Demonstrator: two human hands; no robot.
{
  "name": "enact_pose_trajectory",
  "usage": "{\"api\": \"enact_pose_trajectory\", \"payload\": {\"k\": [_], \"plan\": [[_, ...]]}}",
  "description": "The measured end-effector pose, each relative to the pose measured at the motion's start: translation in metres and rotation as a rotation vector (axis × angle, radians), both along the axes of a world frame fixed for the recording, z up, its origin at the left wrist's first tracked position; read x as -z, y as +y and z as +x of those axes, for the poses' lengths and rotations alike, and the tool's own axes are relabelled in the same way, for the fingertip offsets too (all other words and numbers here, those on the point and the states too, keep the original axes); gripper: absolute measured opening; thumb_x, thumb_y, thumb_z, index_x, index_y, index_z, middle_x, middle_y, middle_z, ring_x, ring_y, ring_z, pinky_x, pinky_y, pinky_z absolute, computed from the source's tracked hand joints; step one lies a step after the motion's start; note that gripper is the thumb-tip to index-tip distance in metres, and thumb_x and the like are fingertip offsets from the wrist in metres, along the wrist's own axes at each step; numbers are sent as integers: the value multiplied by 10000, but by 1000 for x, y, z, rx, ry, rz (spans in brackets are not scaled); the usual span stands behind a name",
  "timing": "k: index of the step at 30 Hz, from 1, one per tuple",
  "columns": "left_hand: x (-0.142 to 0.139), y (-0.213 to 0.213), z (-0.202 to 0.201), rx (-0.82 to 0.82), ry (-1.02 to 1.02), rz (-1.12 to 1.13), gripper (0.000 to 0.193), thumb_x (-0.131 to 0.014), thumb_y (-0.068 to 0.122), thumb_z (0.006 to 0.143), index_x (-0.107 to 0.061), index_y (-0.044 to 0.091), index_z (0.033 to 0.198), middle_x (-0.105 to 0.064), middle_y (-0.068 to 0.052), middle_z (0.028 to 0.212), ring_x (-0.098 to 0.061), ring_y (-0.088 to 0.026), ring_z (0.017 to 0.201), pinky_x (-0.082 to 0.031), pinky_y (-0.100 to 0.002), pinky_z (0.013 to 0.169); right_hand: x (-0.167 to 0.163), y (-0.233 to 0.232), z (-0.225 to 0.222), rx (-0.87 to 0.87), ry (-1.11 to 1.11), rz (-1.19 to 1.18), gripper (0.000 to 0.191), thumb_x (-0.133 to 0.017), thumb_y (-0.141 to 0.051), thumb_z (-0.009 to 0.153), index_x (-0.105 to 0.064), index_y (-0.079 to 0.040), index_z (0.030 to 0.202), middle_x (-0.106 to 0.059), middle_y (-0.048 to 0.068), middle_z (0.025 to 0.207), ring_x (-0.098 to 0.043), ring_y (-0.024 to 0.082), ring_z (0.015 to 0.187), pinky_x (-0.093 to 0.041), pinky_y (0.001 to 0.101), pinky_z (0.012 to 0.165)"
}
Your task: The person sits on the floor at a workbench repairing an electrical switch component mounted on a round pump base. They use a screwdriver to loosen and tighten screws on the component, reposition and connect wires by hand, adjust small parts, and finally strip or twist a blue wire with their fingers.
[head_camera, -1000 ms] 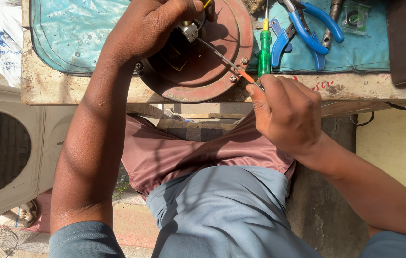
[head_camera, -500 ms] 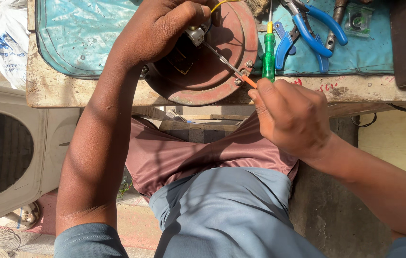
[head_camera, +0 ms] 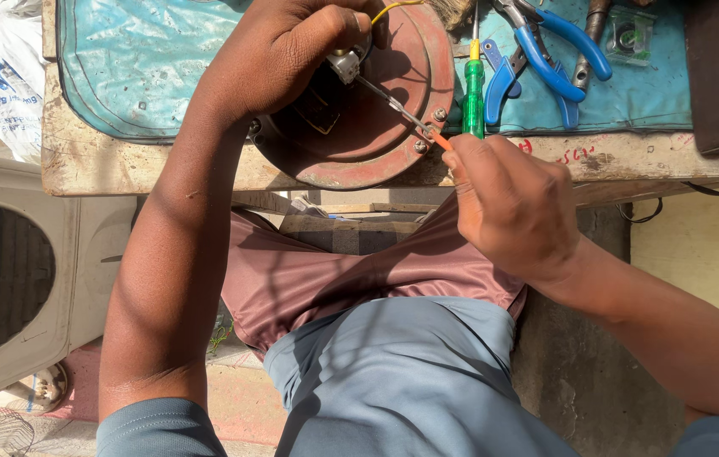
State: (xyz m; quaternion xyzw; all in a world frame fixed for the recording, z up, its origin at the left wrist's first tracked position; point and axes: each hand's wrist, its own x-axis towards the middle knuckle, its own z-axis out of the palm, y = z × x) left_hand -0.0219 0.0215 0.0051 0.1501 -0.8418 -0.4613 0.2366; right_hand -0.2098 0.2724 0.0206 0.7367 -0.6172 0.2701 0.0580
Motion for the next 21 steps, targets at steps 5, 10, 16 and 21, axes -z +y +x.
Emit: {"api": "enact_pose_trajectory", "payload": {"k": [5, 10, 16, 21], "plan": [[-4, 2, -1, 75, 85, -12, 335, -524, 210, 1104, -689, -13, 1291, -716, -72, 1044, -682, -133, 975, -566, -304, 874, -6, -4, -11, 106, -1608, 667, 125, -692, -107, 954, -633, -37, 1039, -552, 55, 740, -468, 94, 530, -318, 233, 411], [-6, 2, -2, 62, 52, 1, 314, -547, 234, 1108, -699, -5, 1243, -706, -70, 991, -669, -131, 930, -552, -296, 837, -15, 4, -9, -76, -73, -45, 155, -730, -58, 1011, -646, -27, 1138, -622, 104, 868, -637, 210, 710, -463, 309, 602], [-7, 5, -2, 66, 43, -9, 297, -547, 210, 1093, -695, -14, 1222, -688, -78, 976, -660, -141, 924, -544, -292, 838, -16, -3, -5, -5, -531, 239, 211, -731, -110, 979, -682, 6, 1147, -621, 120, 818, -547, 203, 609, -397, 313, 545], [-10, 4, -2, 64, 60, -13, 301, -553, 206, 1091, -694, -15, 1240, -716, -80, 1017, -687, -142, 960, -554, -287, 857, -18, -4, -18, 65, -1602, 623, 154, -722, -85, 934, -650, -20, 1053, -604, 50, 827, -494, 71, 587, -383, 227, 500]]}}
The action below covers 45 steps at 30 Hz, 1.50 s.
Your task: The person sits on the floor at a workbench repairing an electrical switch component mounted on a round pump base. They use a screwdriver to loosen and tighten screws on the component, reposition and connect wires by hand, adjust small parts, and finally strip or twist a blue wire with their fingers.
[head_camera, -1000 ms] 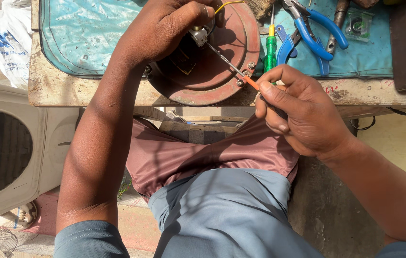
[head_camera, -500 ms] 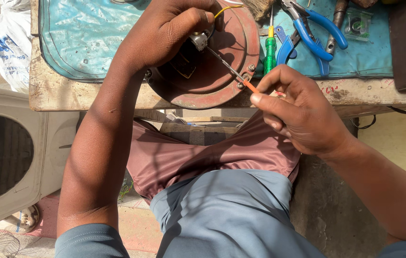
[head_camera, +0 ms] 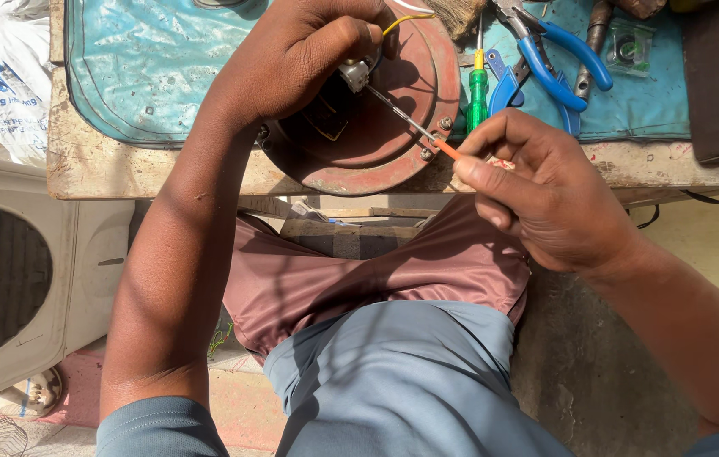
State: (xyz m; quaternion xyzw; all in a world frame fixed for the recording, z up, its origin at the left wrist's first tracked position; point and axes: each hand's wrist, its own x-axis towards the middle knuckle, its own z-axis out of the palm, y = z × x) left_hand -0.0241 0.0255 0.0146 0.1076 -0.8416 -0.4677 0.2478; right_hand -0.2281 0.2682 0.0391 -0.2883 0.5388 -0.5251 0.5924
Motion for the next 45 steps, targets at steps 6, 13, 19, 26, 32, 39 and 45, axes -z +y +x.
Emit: {"api": "enact_pose_trajectory", "payload": {"k": [6, 13, 19, 26, 32, 39, 45], "plan": [[2, 0, -2, -29, -19, 28, 314, -549, 221, 1073, -700, 0, 1237, -716, -78, 980, -683, -135, 920, -556, -287, 820, 1, 7, 17, -91, 2046, -819, 215, -737, -60, 1004, -678, 41, 1184, -618, 109, 885, -614, 203, 669, -437, 317, 574], [-1, 1, -3, 35, 22, -57, 287, -539, 218, 1101, -698, -3, 1192, -689, -86, 975, -669, -147, 907, -554, -297, 827, -2, -3, 11, -28, 297, -79, 202, -621, -165, 1023, -708, -6, 1111, -636, 85, 839, -481, 83, 552, -358, 219, 487], [-2, 0, -4, 42, 17, 29, 294, -524, 234, 1110, -699, 0, 1132, -683, -73, 942, -655, -141, 875, -543, -292, 796, -5, 8, 14, -71, 1373, -591, 109, -696, -67, 1031, -696, -3, 1118, -643, 86, 939, -600, 127, 677, -441, 254, 629], [0, 2, -2, 21, 25, -11, 305, -501, 240, 1098, -694, 20, 1185, -711, -51, 975, -688, -129, 900, -545, -293, 804, 7, 8, 12, -111, 1198, -396, 150, -650, -102, 1071, -727, 17, 1120, -681, 40, 898, -585, 75, 725, -468, 253, 614], [-6, -1, -4, 61, 18, -133, 288, -538, 232, 1099, -685, -9, 1155, -660, -110, 971, -662, -194, 906, -544, -333, 829, -2, 1, 0, -99, 420, -125, 135, -696, -60, 981, -699, 13, 1094, -600, 30, 810, -518, 55, 656, -399, 242, 558], [3, 2, -6, -1, 72, -87, 298, -518, 214, 1065, -699, 4, 1174, -696, -91, 1015, -679, -178, 918, -554, -329, 829, -7, 4, 21, -128, 1682, -741, 219, -700, 6, 902, -688, 52, 1116, -676, 142, 951, -629, 261, 711, -481, 372, 617], [-5, 1, -5, 52, 46, -109, 292, -526, 235, 1073, -695, 1, 1122, -660, -106, 976, -662, -193, 911, -543, -346, 845, 0, 2, 8, -27, 448, -81, 172, -633, -122, 1037, -734, -12, 1123, -661, 41, 859, -453, 33, 560, -339, 224, 465]]}}
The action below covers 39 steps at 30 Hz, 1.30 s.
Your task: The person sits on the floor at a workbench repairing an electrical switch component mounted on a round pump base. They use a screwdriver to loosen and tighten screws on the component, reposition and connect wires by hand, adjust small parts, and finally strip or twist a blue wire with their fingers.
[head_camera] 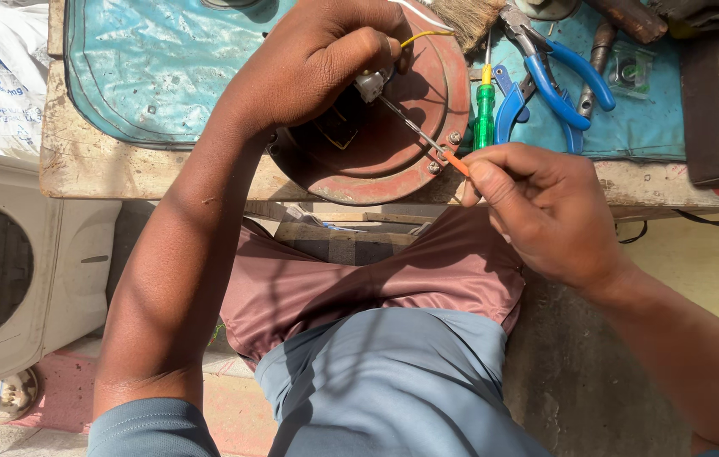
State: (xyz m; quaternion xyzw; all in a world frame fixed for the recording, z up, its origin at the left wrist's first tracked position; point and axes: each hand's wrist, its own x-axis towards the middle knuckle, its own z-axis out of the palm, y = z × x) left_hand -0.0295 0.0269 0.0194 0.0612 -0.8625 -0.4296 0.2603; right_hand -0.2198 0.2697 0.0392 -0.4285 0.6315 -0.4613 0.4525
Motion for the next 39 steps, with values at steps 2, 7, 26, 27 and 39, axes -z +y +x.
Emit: {"api": "enact_pose_trajectory", "payload": {"k": [2, 7, 26, 27, 39], "plan": [[-4, 1, 0, 12, -4, -58, 292, -507, 221, 1064, -703, 6, 1088, -629, -122, 974, -646, -206, 924, -527, -356, 859, 1, 1, -4, -41, 160, -106, 162, -664, -105, 1017, -727, -1, 1124, -634, 48, 879, -440, 54, 595, -334, 242, 492], [-11, 1, -2, 10, -8, -56, 302, -517, 239, 1055, -698, -4, 1059, -609, -129, 954, -634, -230, 919, -517, -365, 853, 2, 6, -2, -126, 854, -432, 183, -729, -62, 988, -707, 31, 1143, -603, 75, 947, -484, 127, 683, -373, 298, 568], [-5, -10, -3, 40, -38, -75, 376, -467, 264, 1055, -710, -17, 1109, -596, -142, 1067, -649, -233, 949, -527, -376, 864, 7, 1, -13, -131, 433, -208, 190, -676, -90, 1003, -686, -5, 1172, -639, 55, 804, -555, 48, 702, -453, 230, 623], [-4, -11, -3, 53, -17, -70, 361, -495, 260, 1068, -715, -16, 1149, -604, -135, 1116, -651, -231, 1005, -529, -365, 901, 4, 3, -18, -132, 585, -177, 199, -704, -98, 967, -707, -7, 1144, -614, 68, 723, -508, 69, 611, -404, 237, 552], [-15, 8, 16, -177, 260, -144, 270, -743, 227, 1085, -659, -29, 1061, -622, -110, 1243, -643, -220, 1186, -508, -319, 1043, 46, -72, -71, 139, 1370, -675, 184, -767, -106, 975, -726, -51, 1146, -687, 108, 1123, -613, 340, 1100, -473, 468, 959]]}}
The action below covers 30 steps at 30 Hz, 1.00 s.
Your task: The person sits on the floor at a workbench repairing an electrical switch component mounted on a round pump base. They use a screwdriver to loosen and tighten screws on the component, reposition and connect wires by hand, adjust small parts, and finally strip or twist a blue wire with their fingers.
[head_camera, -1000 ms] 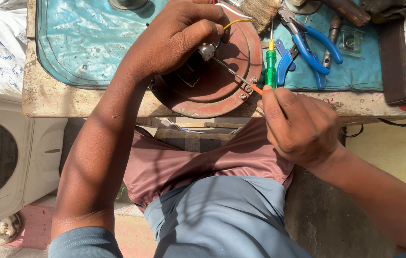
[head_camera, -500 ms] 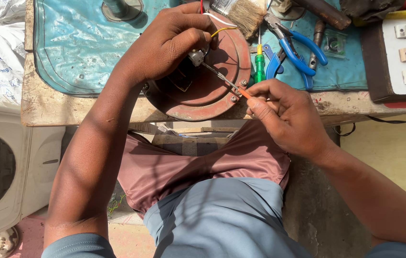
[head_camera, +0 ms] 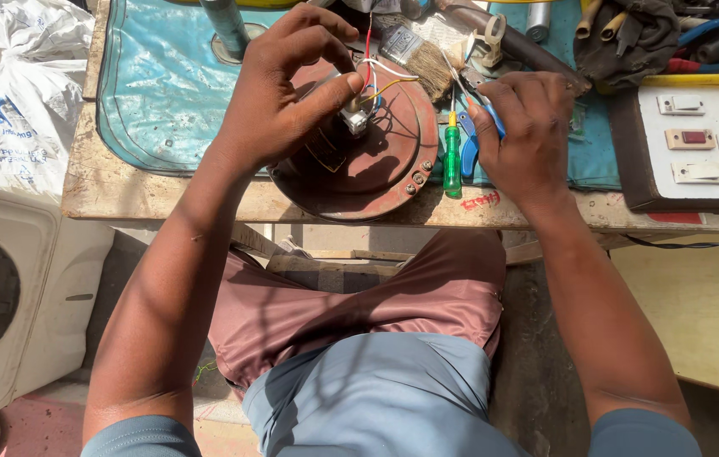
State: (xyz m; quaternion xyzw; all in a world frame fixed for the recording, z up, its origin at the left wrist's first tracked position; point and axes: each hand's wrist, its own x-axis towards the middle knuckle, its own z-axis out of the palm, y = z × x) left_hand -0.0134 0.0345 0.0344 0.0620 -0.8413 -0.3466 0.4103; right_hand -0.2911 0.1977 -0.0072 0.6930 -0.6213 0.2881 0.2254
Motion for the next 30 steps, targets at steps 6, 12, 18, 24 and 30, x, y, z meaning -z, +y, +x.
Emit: {"api": "enact_pose_trajectory", "payload": {"k": [6, 12, 18, 24, 30], "plan": [[4, 32, -11, -374, -91, -326, 399, -812, 169, 848, -590, 19, 1144, -583, -148, 1168, -595, -386, 1098, -484, -465, 926, -49, -38, 23, -500, 45, -70, 346, -662, -51, 821, -734, -51, 1160, -692, 136, 1174, -622, 322, 1106, -490, 445, 961], [8, 35, -15, -311, -85, -205, 377, -798, 149, 857, -590, 37, 1150, -600, -158, 1146, -617, -403, 1061, -517, -460, 897, -70, -43, 35, -651, 67, 139, 353, -773, -119, 857, -730, -89, 1206, -719, 74, 1165, -666, 293, 1129, -536, 420, 959], [16, 30, -13, -237, -65, -130, 336, -783, 151, 890, -596, 46, 1149, -639, -155, 1106, -653, -394, 1020, -541, -441, 851, -71, -42, 31, -721, 65, 229, 444, -771, -23, 747, -719, -44, 1187, -722, 130, 1159, -704, 318, 1034, -561, 423, 857], [19, 33, -15, -309, -35, -152, 373, -785, 173, 881, -605, 53, 1185, -637, -148, 1171, -641, -384, 1080, -534, -448, 900, -65, -45, 29, -661, -114, 161, 334, -704, 78, 861, -749, -69, 1158, -707, 115, 1151, -712, 287, 1065, -581, 369, 931], [22, 55, -17, -473, 75, -244, 354, -785, 191, 915, -605, 53, 1187, -610, -143, 1274, -604, -365, 1211, -501, -462, 1035, -64, -42, 39, -774, -192, 198, 246, -721, 49, 862, -709, -53, 1086, -719, 147, 1220, -726, 292, 1064, -583, 353, 909]]}}
